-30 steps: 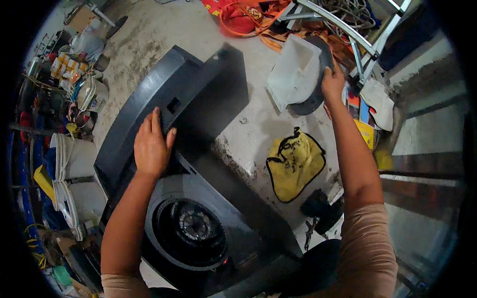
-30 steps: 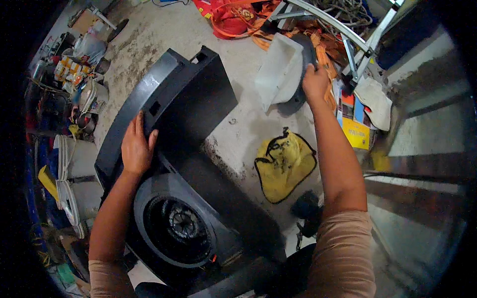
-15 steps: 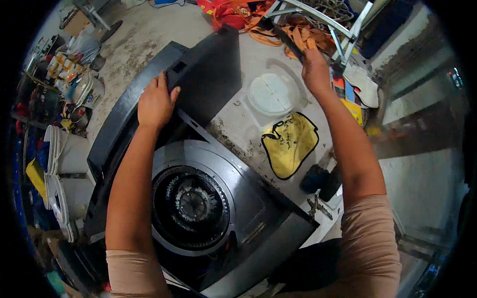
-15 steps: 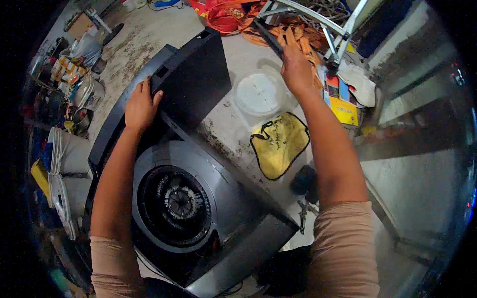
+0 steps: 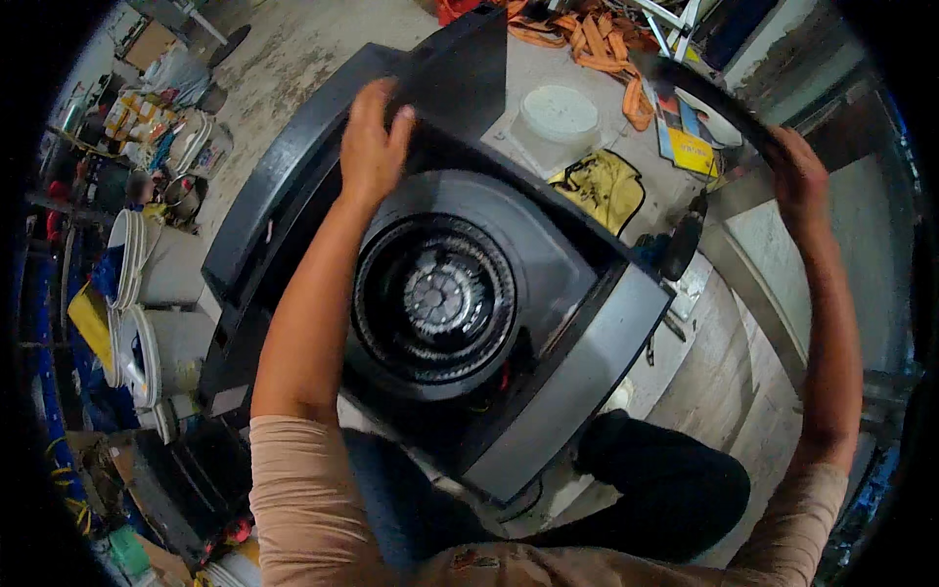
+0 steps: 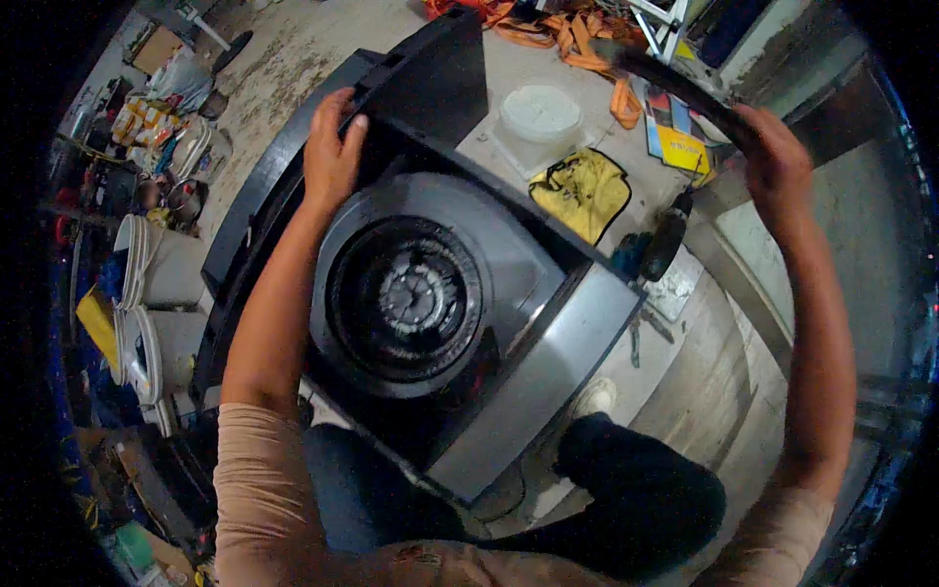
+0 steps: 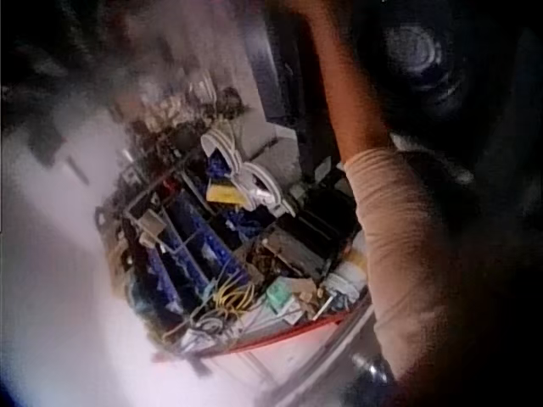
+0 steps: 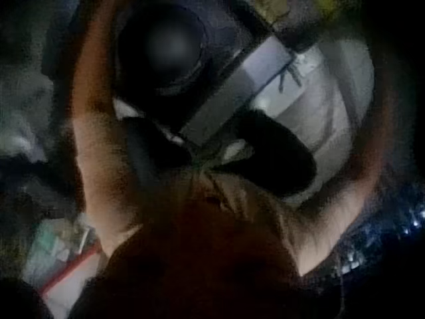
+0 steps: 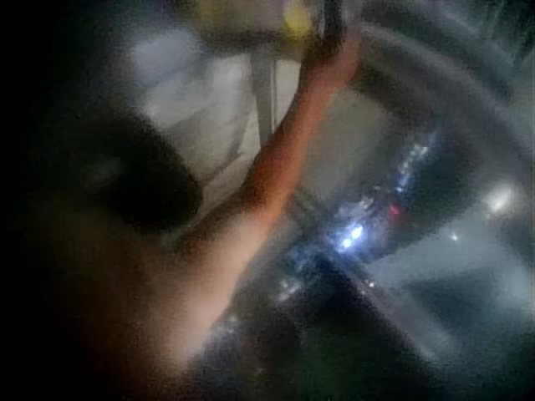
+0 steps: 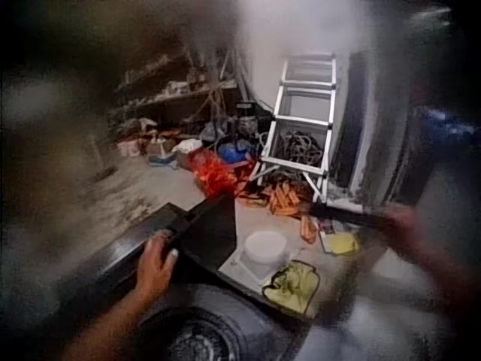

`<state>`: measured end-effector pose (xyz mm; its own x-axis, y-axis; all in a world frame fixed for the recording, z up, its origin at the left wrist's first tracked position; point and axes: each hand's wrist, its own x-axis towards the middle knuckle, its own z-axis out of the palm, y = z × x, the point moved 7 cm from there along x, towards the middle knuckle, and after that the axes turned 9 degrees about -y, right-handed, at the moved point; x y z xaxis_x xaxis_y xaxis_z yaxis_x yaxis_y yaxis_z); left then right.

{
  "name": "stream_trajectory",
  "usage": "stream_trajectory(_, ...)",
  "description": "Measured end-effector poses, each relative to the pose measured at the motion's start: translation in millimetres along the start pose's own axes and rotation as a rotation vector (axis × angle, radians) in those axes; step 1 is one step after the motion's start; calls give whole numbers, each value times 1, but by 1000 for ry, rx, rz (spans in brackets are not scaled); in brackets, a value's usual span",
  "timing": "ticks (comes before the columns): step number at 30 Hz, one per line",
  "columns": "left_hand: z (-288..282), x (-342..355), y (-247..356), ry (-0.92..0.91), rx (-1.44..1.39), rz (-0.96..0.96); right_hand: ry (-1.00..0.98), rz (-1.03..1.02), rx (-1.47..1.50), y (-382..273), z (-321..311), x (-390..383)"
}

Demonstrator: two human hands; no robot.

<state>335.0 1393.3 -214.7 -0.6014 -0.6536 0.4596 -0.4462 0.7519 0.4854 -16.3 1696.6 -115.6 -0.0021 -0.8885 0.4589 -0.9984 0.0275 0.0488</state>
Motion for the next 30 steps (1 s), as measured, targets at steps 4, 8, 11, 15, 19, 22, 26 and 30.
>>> stream_trajectory(4, -45, -65, 46, -205, 74, 222, -64, 134, -24, -35, -81, -74)
stream_trajectory(8, -74, -108, 62, -331, 42, 216, 63, 626, 253, -5, -177, -170)
stream_trajectory(11, -87, -146, 55, -364, 15, 160, -354, 730, -46, -25, -186, -197)
stream_trajectory(15, -105, -194, 41, -356, -12, 65, -29, 382, -42, -117, -192, -144)
stream_trajectory(19, -132, -240, 15, -215, 19, -62, -348, 122, 353, -267, -93, -35)
stream_trajectory(22, -152, -259, 1, -54, -8, -130, -494, -195, 344, -370, -30, 1)
stream_trajectory(26, -165, -279, -11, 50, -64, -232, -637, -321, 383, -427, 66, -16)
stream_trajectory(30, -163, -290, -10, 39, -88, -223, -787, -278, 372, -449, 124, -38)
